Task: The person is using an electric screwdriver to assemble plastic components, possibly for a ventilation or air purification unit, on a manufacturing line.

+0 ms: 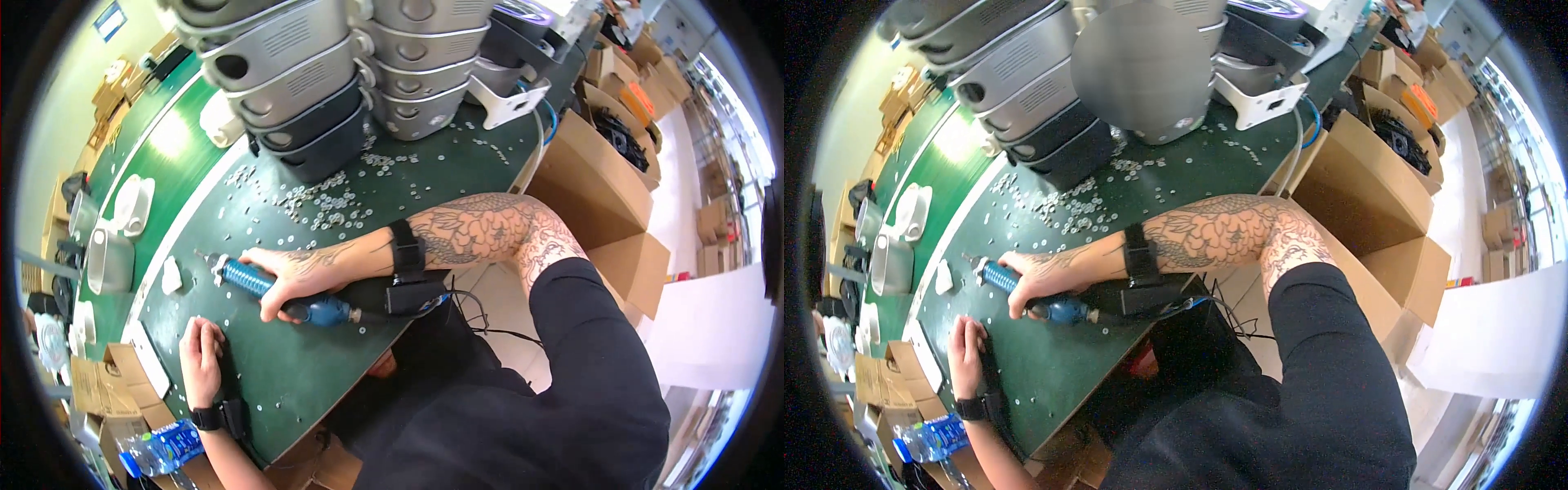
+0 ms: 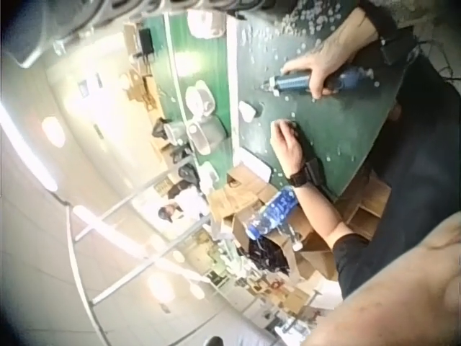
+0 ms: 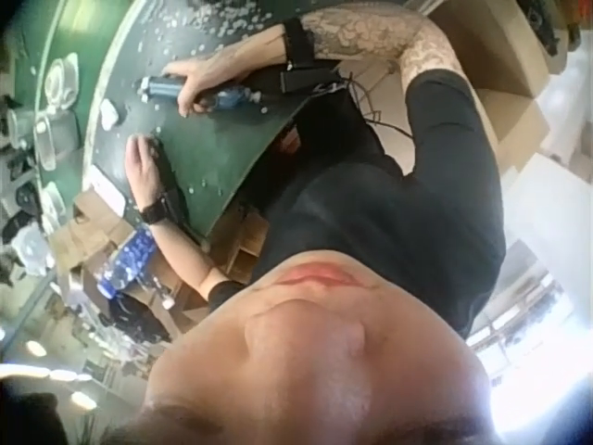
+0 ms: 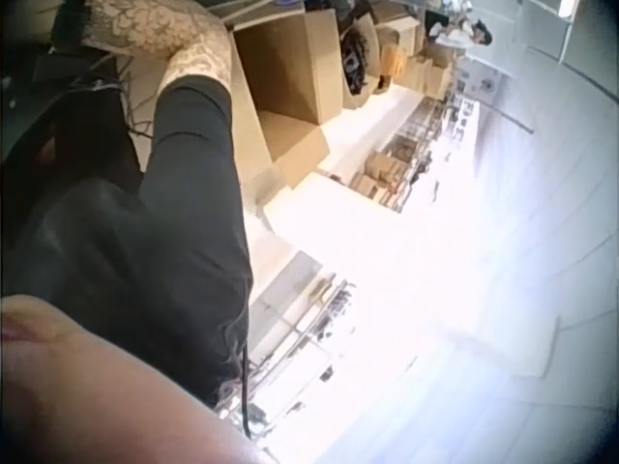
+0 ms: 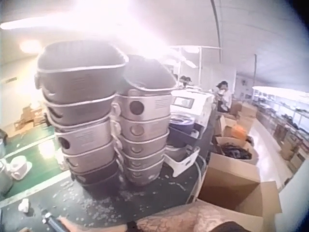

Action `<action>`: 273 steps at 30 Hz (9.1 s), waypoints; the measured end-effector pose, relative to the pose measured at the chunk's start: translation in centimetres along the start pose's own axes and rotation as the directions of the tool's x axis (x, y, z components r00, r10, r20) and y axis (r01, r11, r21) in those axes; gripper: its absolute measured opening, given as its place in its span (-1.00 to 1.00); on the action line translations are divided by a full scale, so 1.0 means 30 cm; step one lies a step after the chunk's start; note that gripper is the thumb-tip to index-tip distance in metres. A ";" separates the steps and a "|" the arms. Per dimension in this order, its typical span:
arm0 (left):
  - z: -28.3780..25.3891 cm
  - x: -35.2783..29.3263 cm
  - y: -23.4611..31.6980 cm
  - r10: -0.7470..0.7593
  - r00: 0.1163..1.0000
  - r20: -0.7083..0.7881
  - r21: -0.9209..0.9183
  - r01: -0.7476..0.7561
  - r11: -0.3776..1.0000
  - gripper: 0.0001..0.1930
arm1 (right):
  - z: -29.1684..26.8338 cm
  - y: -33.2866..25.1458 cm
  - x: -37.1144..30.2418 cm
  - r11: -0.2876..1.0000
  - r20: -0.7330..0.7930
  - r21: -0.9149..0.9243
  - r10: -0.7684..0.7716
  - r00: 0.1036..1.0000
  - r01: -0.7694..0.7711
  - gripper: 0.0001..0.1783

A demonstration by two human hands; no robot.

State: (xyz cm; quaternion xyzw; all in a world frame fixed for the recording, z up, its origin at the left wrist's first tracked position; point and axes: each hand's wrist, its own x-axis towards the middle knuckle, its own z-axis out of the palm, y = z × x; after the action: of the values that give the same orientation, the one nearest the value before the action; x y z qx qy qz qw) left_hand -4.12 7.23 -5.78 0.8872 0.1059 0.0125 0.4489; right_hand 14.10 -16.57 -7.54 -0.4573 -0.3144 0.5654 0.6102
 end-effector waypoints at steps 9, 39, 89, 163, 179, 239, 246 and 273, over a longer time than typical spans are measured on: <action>-0.016 0.001 -0.063 -0.032 0.995 -0.094 -0.233 0.009 0.972 -0.79 | 0.009 -0.024 -0.021 0.999 -0.005 -0.046 0.007 1.000 -0.007 0.00; -0.009 0.012 -0.070 -0.040 0.991 -0.126 -0.203 0.013 0.979 -0.88 | 0.020 -0.015 -0.016 0.974 -0.078 -0.224 -0.056 0.995 0.038 -0.03; -0.036 0.058 -0.119 -0.137 0.966 -0.218 -0.201 0.093 0.975 -0.75 | 0.020 0.029 0.085 0.967 -0.185 -0.255 -0.068 0.980 0.019 -0.05; -0.120 0.336 -0.195 -0.028 0.708 -0.706 -0.077 -0.037 0.996 -0.62 | 0.025 -0.075 -0.017 0.995 -0.058 0.096 0.044 0.997 -0.039 0.05; -0.128 0.360 -0.198 -0.056 0.658 -0.751 -0.151 -0.090 0.984 -0.63 | -0.005 -0.058 -0.011 0.992 -0.027 0.126 0.027 0.999 -0.023 0.04; -0.132 0.353 -0.215 -0.083 0.781 -0.619 -0.298 -0.136 0.945 -0.67 | -0.004 -0.099 -0.022 0.995 0.013 0.028 0.095 0.995 -0.096 0.01; -0.123 0.339 -0.208 -0.056 0.768 -0.638 -0.192 -0.089 0.977 -0.66 | -0.027 -0.077 -0.015 0.991 0.073 0.097 0.089 0.993 -0.096 0.07; -0.130 0.337 -0.180 -0.115 0.735 -0.668 -0.094 0.070 0.993 -0.62 | -0.051 -0.070 0.012 0.935 0.092 0.295 0.179 0.980 -0.199 -0.28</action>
State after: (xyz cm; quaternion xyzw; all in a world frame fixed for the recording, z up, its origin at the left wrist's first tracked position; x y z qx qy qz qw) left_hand 4.36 15.43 -8.52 0.8020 0.3042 0.3126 0.4081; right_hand 16.38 -16.41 -6.27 -0.3685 -0.1978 0.6770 0.6056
